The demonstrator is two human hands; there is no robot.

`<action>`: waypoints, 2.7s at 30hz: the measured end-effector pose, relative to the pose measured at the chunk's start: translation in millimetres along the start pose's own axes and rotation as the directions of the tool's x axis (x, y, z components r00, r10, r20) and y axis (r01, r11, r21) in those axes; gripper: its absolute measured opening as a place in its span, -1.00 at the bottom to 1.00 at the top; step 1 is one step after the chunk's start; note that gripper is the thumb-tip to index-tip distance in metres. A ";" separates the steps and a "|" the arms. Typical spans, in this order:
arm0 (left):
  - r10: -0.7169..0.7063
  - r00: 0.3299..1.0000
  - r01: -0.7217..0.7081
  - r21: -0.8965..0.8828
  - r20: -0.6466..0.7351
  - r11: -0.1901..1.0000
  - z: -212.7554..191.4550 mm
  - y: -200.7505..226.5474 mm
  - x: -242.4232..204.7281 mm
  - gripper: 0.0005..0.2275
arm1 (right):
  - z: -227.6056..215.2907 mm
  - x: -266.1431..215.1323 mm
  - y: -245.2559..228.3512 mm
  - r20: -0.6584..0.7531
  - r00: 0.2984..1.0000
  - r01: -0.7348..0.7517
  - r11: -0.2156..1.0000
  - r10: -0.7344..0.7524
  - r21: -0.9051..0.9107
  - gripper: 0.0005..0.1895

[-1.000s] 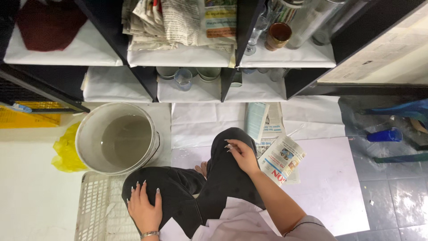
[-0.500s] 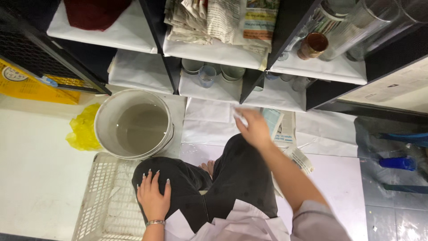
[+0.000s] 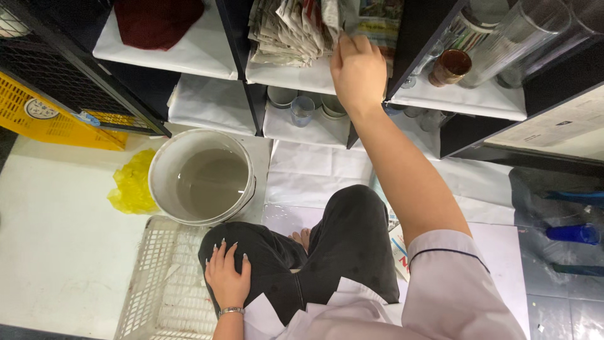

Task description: The person sits on the floor and wraps glassware with newspaper. They fold the newspaper around a glass, tuck the edges, and place the wrapped item into a basket. The process is repeated for multiple glasses.

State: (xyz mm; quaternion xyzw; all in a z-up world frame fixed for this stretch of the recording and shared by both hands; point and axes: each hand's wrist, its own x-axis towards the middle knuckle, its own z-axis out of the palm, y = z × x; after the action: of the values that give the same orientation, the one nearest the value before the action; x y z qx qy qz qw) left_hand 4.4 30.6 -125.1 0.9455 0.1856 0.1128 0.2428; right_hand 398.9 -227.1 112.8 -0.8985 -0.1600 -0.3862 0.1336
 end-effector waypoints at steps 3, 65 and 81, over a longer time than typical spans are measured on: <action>0.006 1.000 -0.006 0.001 0.003 1.000 2.5 -1.4 0.5 -0.64 | -8.7 3.6 4.0 -0.064 0.994 -0.084 0.993 0.089 0.086 -0.87; 0.107 0.978 0.116 -0.892 0.180 0.438 -55.9 156.2 -63.2 -0.72 | -207.2 -366.8 -71.5 0.816 0.557 -0.814 -0.095 0.154 0.573 -0.16; 0.320 0.946 -0.238 -0.777 -0.049 0.583 -82.2 157.1 -62.5 -0.84 | -223.9 -346.7 -98.2 0.444 0.856 -0.516 0.453 0.264 0.727 -0.31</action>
State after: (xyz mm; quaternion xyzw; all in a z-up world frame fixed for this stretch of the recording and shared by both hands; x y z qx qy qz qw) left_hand -30.6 -88.2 16.4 0.7704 -0.0438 0.1724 0.6123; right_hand -10.8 -282.8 17.9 -0.7827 -0.1254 -0.0982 0.6017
